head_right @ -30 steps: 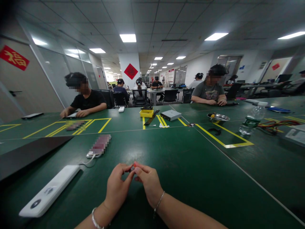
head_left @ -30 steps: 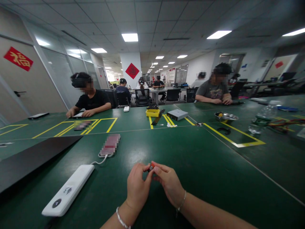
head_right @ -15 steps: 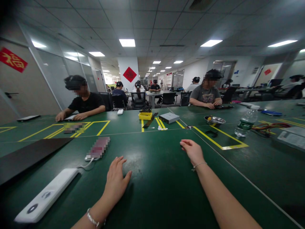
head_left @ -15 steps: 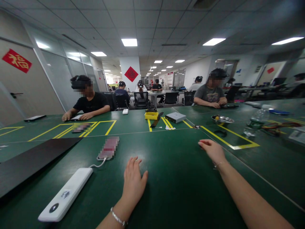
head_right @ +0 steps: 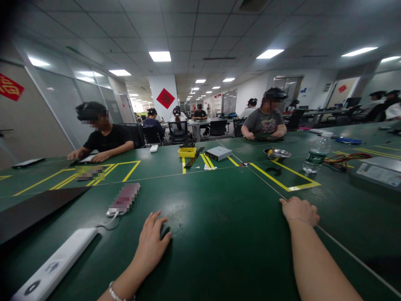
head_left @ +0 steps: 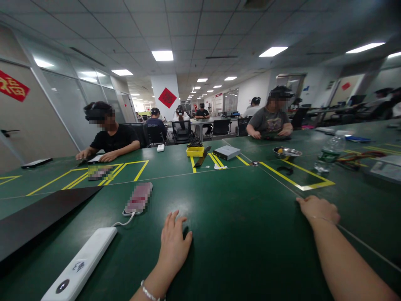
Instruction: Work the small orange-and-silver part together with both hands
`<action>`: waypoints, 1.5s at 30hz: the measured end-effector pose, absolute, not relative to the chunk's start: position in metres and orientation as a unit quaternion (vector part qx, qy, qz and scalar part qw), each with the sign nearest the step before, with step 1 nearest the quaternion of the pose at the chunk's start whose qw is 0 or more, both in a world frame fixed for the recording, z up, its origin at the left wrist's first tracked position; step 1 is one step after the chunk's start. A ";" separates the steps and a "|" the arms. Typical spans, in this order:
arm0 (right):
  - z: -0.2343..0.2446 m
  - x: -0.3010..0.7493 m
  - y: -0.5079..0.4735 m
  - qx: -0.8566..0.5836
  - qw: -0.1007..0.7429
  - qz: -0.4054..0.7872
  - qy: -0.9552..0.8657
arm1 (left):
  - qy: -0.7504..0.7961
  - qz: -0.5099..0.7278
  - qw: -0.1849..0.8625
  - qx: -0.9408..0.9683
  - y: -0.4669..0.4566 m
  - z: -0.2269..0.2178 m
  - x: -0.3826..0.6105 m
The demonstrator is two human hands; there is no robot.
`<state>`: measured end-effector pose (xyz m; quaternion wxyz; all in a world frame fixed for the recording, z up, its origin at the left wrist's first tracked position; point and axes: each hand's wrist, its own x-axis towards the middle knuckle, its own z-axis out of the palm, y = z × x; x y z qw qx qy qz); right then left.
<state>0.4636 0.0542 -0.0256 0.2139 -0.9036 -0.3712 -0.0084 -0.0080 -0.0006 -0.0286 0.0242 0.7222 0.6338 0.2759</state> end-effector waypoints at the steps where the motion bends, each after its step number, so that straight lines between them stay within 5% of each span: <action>1: -0.028 0.463 0.054 -0.904 0.221 -0.016 -0.366 | 0.633 0.274 0.022 0.723 0.000 -0.030 -0.009; 6: -0.026 0.444 0.060 -0.887 0.268 -0.110 -0.359 | 0.622 0.260 0.016 0.738 0.002 -0.033 -0.011; 11: 0.006 0.352 0.066 -0.745 0.290 -0.197 -0.567 | 0.637 0.242 -0.074 0.728 -0.004 -0.023 -0.002; 16: 0.007 0.218 0.042 -0.582 0.252 -0.041 -0.772 | 0.622 0.227 -0.109 0.741 -0.011 -0.017 0.006; 22: -0.017 0.153 -0.003 -0.438 0.219 0.161 -0.857 | 0.603 0.167 -0.035 0.779 -0.012 -0.028 0.002; 32: -0.007 0.167 0.007 -0.392 0.157 0.172 -0.890 | 0.602 0.166 0.016 0.781 -0.013 -0.027 0.002; 35: 0.007 0.208 0.031 -0.461 0.166 0.076 -0.869 | 0.603 0.187 0.025 0.775 -0.012 -0.023 0.001; 39: 0.019 0.312 0.060 -0.745 0.164 -0.110 -0.637 | 0.593 0.183 0.039 0.783 -0.012 -0.020 0.000; 45: 0.001 0.441 0.053 -0.920 0.088 -0.024 -0.381 | 0.594 0.163 0.069 0.784 -0.013 -0.017 0.003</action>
